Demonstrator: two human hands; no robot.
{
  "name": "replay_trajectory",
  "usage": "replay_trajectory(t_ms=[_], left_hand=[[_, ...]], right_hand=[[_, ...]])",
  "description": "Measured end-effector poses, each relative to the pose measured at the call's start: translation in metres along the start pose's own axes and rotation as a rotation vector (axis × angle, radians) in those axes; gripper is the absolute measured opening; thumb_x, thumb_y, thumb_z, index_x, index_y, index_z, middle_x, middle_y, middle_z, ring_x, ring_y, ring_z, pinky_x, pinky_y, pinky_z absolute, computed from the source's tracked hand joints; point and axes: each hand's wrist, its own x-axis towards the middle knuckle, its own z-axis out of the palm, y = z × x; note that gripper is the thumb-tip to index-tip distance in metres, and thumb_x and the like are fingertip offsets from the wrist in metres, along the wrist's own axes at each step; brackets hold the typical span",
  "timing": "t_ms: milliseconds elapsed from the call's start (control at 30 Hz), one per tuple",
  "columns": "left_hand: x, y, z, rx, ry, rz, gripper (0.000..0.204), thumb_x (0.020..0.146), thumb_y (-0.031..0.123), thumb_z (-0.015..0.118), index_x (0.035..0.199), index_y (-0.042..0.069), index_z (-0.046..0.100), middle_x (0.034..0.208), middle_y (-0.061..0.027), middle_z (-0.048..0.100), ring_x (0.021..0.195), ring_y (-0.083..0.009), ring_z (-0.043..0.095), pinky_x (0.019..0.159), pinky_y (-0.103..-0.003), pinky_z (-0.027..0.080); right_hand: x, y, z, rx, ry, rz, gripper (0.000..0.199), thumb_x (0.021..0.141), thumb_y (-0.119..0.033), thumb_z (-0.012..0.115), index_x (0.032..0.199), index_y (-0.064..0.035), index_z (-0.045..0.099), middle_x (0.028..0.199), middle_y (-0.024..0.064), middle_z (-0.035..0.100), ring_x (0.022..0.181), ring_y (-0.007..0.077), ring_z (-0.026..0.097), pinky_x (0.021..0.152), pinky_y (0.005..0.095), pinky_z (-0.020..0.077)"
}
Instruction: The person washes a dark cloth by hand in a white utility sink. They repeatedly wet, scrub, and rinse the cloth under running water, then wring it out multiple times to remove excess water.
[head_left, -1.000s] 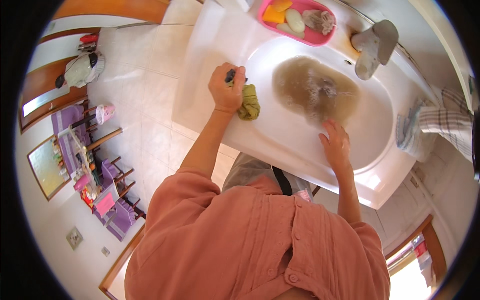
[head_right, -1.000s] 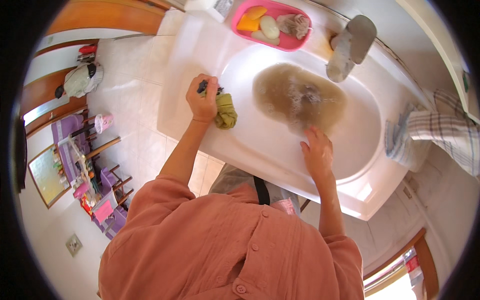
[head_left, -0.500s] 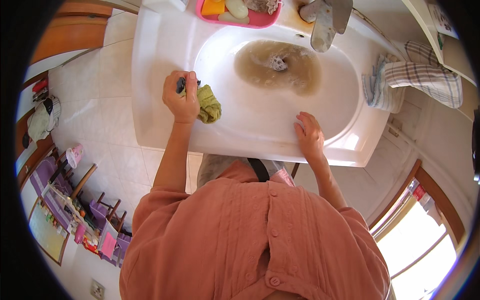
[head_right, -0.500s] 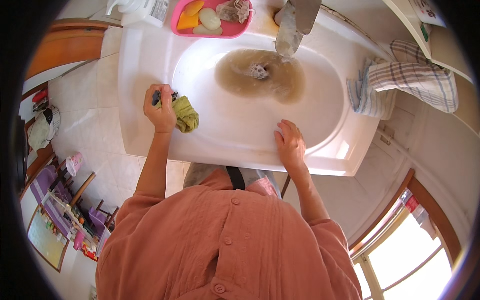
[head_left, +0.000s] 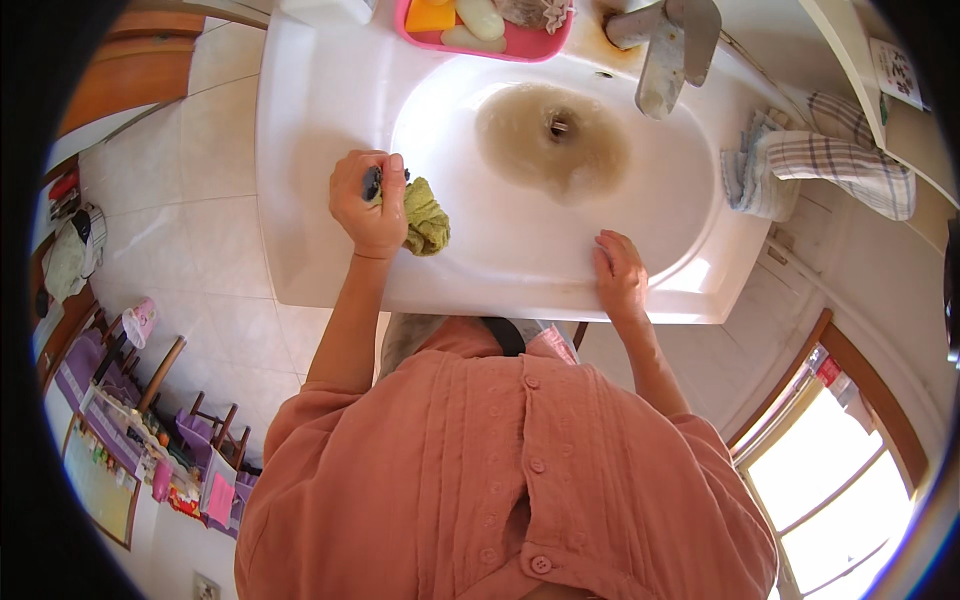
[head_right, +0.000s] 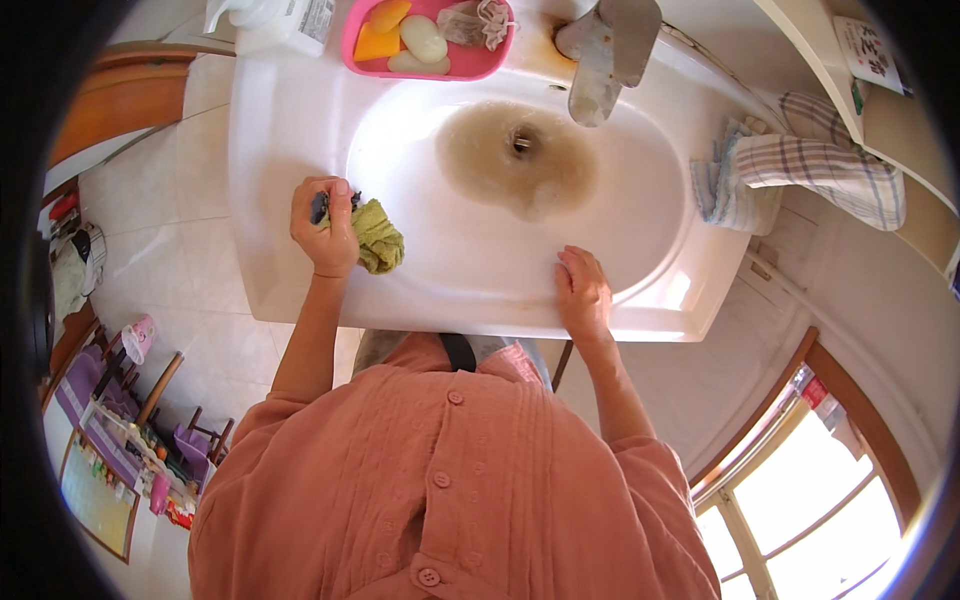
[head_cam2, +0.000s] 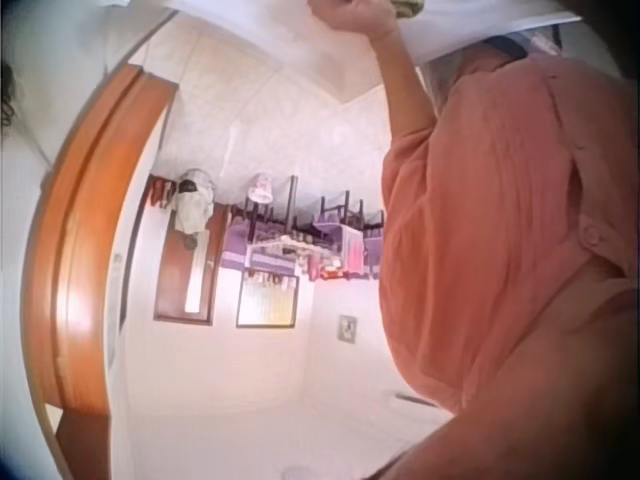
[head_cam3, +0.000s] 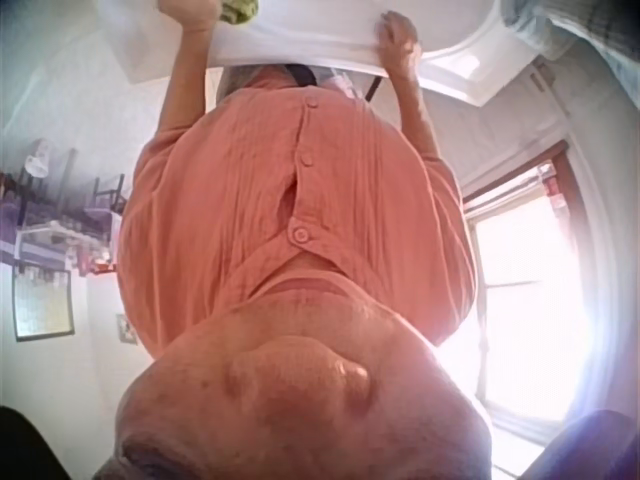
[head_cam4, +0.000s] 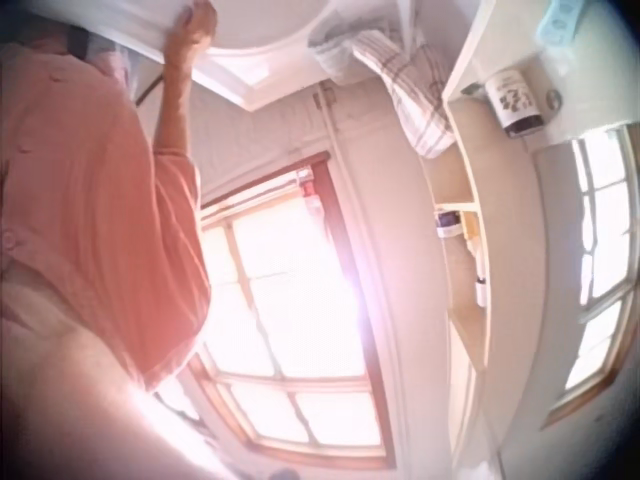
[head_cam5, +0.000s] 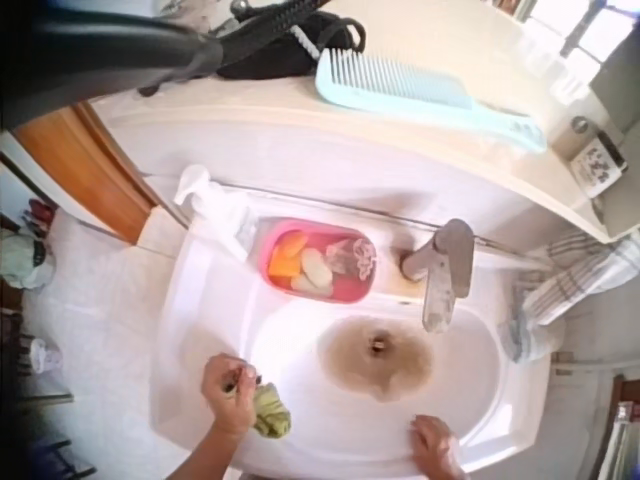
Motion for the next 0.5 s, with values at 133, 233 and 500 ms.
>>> replay_trajectory(t_ms=[133,233,500], left_hand=[[0.001,0.0,0.0,0.028,-0.006,0.01,0.014,0.086,0.01,0.071,0.076,0.006,0.061,0.077,-0.0053,0.063,0.072,-0.026,0.056,0.071,-0.036,0.043],[-0.001,-0.002,0.001,0.024,0.001,-0.014,0.014,0.086,0.01,0.071,0.076,0.007,0.062,0.076,-0.0051,0.063,0.072,-0.026,0.055,0.071,-0.036,0.043],[-0.001,0.001,0.002,0.06,0.031,-0.013,0.015,0.088,0.011,0.071,0.076,0.006,0.061,0.075,-0.0044,0.062,0.07,-0.0243,0.055,0.069,-0.036,0.043]], right_hand=[[0.002,0.003,0.001,0.006,0.013,-0.03,0.015,0.087,-0.005,0.064,0.102,-0.0022,0.067,0.113,0.0135,0.068,0.104,0.0337,0.064,0.088,0.0414,0.0535],[0.001,0.004,0.001,0.011,0.01,-0.037,0.015,0.087,-0.005,0.064,0.102,-0.0023,0.067,0.113,0.0137,0.068,0.105,0.0336,0.064,0.089,0.0413,0.0529],[0.004,-0.006,-0.003,0.092,-0.105,0.029,0.017,0.087,-0.005,0.064,0.103,-0.0023,0.067,0.114,0.0138,0.067,0.105,0.0344,0.063,0.09,0.0417,0.0519]])
